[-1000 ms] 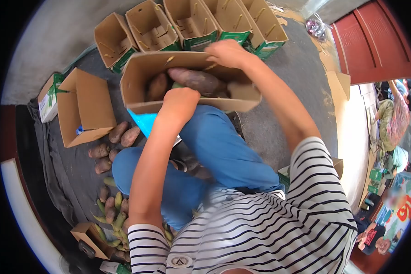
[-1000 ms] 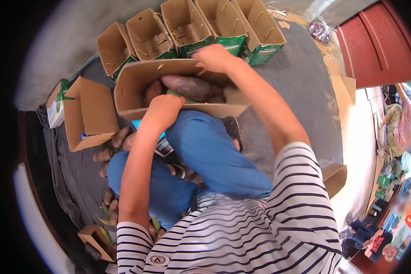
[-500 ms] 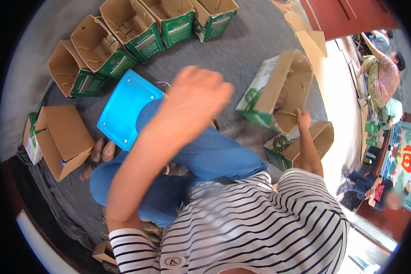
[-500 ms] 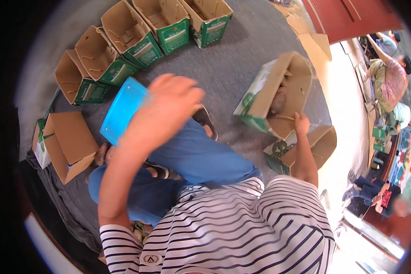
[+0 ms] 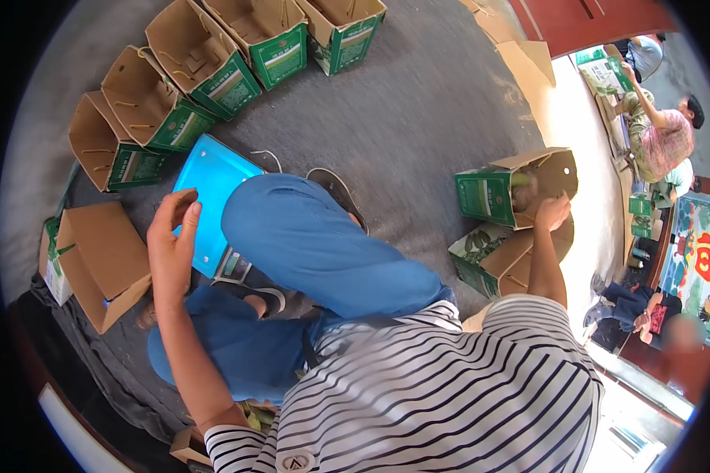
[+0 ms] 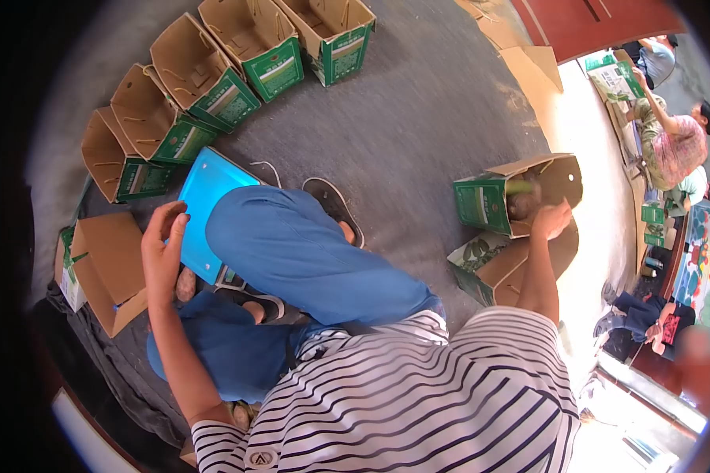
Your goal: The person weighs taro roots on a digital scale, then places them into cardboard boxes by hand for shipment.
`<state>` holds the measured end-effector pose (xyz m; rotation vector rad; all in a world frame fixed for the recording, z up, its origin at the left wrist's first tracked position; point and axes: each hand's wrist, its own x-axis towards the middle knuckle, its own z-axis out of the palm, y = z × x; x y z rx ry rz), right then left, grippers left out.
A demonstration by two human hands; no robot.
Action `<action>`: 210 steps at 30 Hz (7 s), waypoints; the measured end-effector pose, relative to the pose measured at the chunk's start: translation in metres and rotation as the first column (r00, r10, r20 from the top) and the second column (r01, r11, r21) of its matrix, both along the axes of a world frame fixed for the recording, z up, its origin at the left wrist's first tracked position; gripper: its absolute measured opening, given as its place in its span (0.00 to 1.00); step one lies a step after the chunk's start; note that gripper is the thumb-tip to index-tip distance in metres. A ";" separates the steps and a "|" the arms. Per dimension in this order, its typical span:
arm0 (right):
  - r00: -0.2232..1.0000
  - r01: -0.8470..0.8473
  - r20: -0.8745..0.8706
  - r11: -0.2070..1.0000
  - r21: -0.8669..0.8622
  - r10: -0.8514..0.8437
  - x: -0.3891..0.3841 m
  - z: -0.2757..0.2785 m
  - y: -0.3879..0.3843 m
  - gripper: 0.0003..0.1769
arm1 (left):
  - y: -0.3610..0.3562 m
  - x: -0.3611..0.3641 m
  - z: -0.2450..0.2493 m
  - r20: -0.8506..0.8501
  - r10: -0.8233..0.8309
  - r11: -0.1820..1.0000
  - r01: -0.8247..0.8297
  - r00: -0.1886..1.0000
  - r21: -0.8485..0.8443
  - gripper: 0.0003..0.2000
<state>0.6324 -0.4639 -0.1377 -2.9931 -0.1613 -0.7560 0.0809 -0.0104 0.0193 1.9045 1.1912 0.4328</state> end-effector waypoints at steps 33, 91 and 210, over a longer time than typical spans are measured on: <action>0.255 -0.836 -0.622 0.492 0.242 0.740 -0.151 0.044 0.234 0.15 | -0.014 -0.006 0.009 -0.387 -0.108 0.903 0.253 0.916 0.346 0.13; -0.669 -0.727 -0.494 -0.628 0.278 0.555 -0.428 0.133 0.502 0.13 | -0.010 -0.051 0.005 -0.496 0.240 0.726 0.184 0.835 0.662 0.23; -0.939 -0.334 -0.064 -0.852 0.404 0.338 -0.633 0.193 0.369 0.13 | -0.585 -0.381 -0.272 -0.956 0.072 0.155 -0.950 0.285 -0.272 0.23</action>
